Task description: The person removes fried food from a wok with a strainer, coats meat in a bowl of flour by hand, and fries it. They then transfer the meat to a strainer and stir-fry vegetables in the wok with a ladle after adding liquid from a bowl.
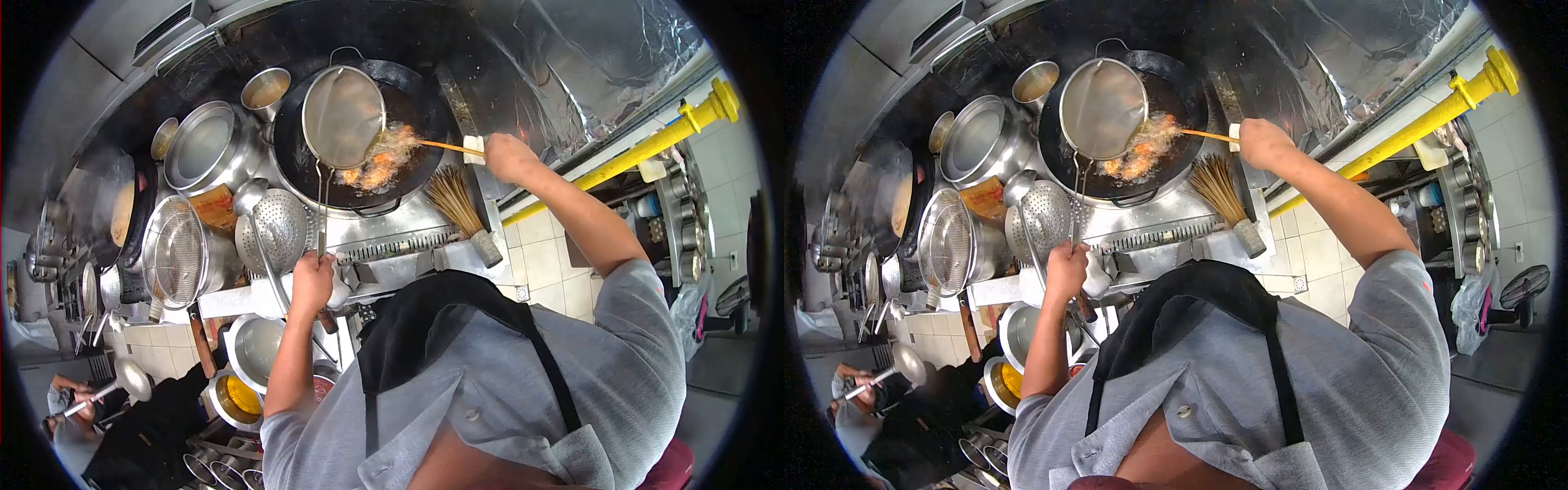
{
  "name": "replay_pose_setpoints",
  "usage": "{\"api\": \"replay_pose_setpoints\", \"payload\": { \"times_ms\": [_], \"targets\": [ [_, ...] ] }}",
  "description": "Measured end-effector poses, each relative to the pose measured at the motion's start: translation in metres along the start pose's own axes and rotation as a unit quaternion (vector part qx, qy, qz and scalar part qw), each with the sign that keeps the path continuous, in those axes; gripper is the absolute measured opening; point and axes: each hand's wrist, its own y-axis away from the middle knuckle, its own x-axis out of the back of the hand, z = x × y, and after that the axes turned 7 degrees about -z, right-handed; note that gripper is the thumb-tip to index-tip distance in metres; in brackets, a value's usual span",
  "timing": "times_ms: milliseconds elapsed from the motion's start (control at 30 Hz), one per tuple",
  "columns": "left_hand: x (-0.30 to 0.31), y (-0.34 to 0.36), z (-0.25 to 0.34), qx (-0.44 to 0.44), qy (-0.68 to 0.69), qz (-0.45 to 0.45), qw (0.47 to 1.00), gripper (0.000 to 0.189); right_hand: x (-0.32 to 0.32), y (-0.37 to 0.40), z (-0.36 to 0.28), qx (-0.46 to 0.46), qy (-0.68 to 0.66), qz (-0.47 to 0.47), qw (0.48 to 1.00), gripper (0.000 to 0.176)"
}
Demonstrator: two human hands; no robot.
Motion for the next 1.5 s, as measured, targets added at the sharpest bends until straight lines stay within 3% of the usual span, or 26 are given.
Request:
{"api": "replay_pose_setpoints", "payload": {
  "times_ms": [133,233,300,333,500,633,767,900,1000,1233,1300,1500],
  "targets": [
    [0.003,0.006,0.019,0.030,0.041,-0.022,0.998,0.025,0.001,0.002,0.002,-0.021,-0.013,-0.040,0.999,0.019],
    [-0.005,0.002,0.021,-0.041,-0.040,-0.025,0.998,0.021,0.002,0.004,0.000,-0.003,-0.023,-0.027,0.999,0.019],
    [-0.011,0.003,0.032,-0.080,-0.147,0.021,0.986,0.022,0.007,0.015,-0.003,-0.037,-0.037,-0.019,0.998,0.019],
    [-0.010,0.003,0.042,-0.041,-0.122,0.002,0.992,0.023,0.011,0.024,-0.003,-0.038,-0.040,-0.019,0.998,0.019],
    [-0.020,0.000,0.055,-0.027,-0.170,0.000,0.985,0.026,0.029,0.062,0.010,-0.043,-0.007,-0.005,0.999,0.019],
    [-0.023,-0.003,0.057,-0.032,-0.148,0.019,0.988,0.026,0.013,0.081,0.045,0.004,0.023,0.070,0.997,0.017],
    [-0.006,0.008,0.065,-0.055,-0.161,0.030,0.985,0.025,0.030,0.106,0.044,-0.014,-0.012,0.080,0.997,0.016],
    [0.028,0.028,0.071,0.006,-0.156,0.045,0.987,0.027,0.047,0.121,0.042,-0.014,-0.048,0.093,0.994,0.016],
    [0.036,0.031,0.052,-0.022,-0.207,0.077,0.975,0.027,0.049,0.120,0.041,-0.027,-0.069,0.089,0.993,0.016],
    [0.022,0.005,0.039,0.018,-0.254,0.167,0.953,0.024,0.038,0.102,0.019,0.039,-0.068,0.078,0.994,0.017],
    [0.018,-0.005,0.035,0.043,-0.249,0.137,0.958,0.029,0.039,0.098,0.010,0.063,-0.065,0.075,0.993,0.019],
    [0.016,-0.016,-0.002,-0.027,-0.183,0.087,0.979,0.022,0.042,0.086,-0.005,0.057,-0.041,0.064,0.996,0.019]
  ]
}}
